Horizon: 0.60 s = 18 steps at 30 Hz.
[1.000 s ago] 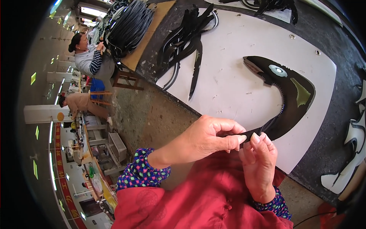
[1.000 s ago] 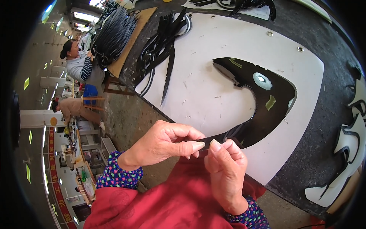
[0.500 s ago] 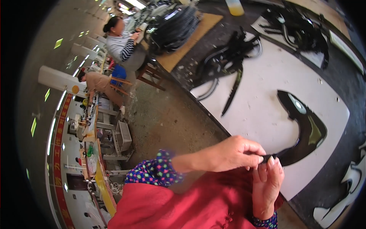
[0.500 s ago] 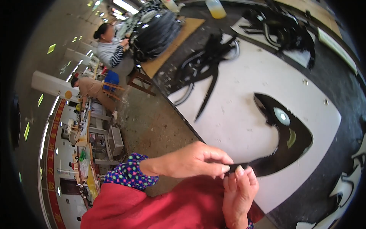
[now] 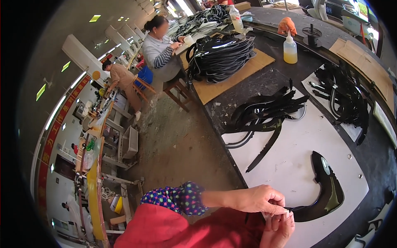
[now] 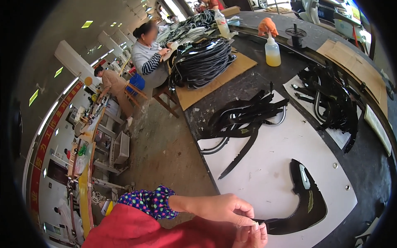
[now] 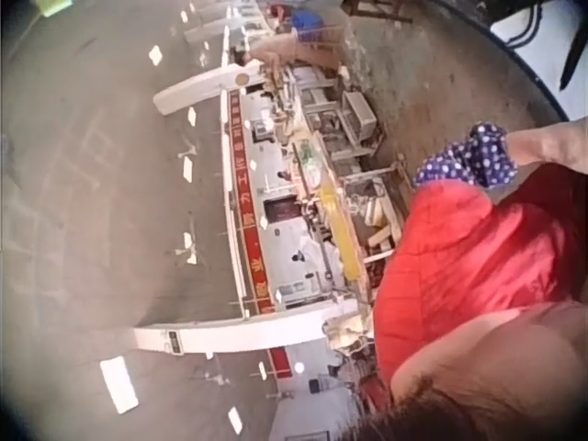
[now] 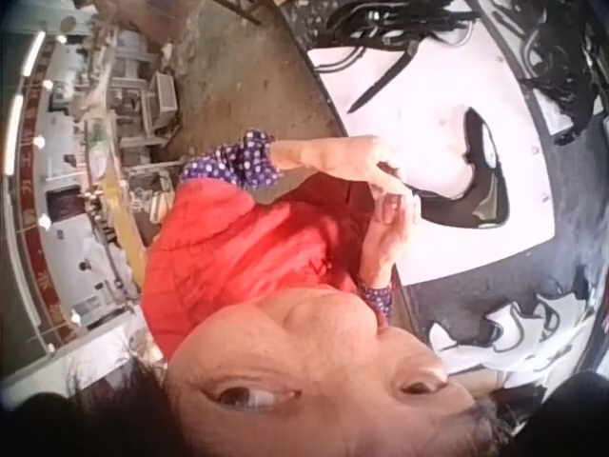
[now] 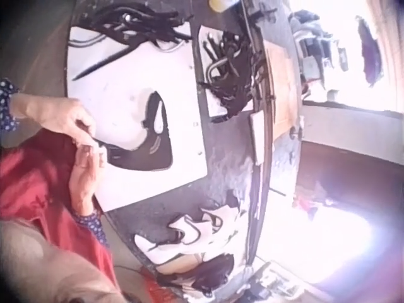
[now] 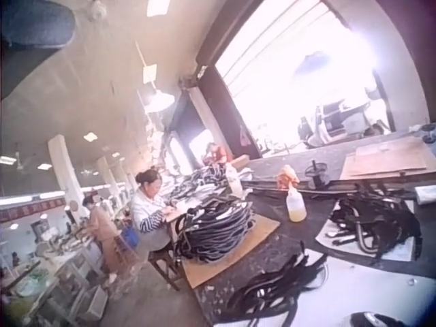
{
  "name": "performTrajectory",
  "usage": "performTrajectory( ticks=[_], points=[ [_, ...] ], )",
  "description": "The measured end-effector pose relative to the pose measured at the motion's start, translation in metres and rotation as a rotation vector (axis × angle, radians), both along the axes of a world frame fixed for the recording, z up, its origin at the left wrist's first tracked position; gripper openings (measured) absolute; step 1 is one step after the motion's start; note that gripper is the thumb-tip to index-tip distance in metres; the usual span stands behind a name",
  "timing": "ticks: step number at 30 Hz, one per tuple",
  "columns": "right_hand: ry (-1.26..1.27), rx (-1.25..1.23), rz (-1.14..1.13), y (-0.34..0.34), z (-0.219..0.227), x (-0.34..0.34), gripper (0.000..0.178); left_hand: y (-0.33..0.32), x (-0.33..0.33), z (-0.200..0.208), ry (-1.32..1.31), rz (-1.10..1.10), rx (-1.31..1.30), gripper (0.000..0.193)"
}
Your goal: Applying adhesive strips and organizing shoe upper components at a manufacturing workbench.
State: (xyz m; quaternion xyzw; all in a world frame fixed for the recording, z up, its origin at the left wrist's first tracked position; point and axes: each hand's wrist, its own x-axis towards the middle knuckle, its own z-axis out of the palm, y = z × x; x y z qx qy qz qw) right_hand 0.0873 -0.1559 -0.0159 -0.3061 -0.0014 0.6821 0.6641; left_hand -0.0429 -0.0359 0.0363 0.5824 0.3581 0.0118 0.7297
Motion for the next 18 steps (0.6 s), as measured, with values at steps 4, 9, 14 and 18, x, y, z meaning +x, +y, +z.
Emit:
performTrajectory(
  ticks=[4, 9, 14, 18],
  points=[
    [0.049, -0.057, -0.002, 0.008, 0.006, 0.000, 0.011, 0.004, -0.003, -0.009, -0.044, 0.015, -0.022, 0.032],
    [0.031, -0.008, 0.025, 0.004, -0.002, 0.002, 0.013, -0.001, -0.006, -0.012, -0.063, 0.032, 0.005, 0.031],
    [-0.049, -0.139, 0.000, 0.006, 0.008, -0.005, 0.017, -0.004, -0.010, -0.010, -0.101, 0.029, 0.012, 0.031],
    [-0.050, -0.075, 0.005, 0.004, 0.006, -0.006, 0.023, -0.007, -0.014, -0.012, -0.138, 0.033, 0.018, 0.030]
  ],
)
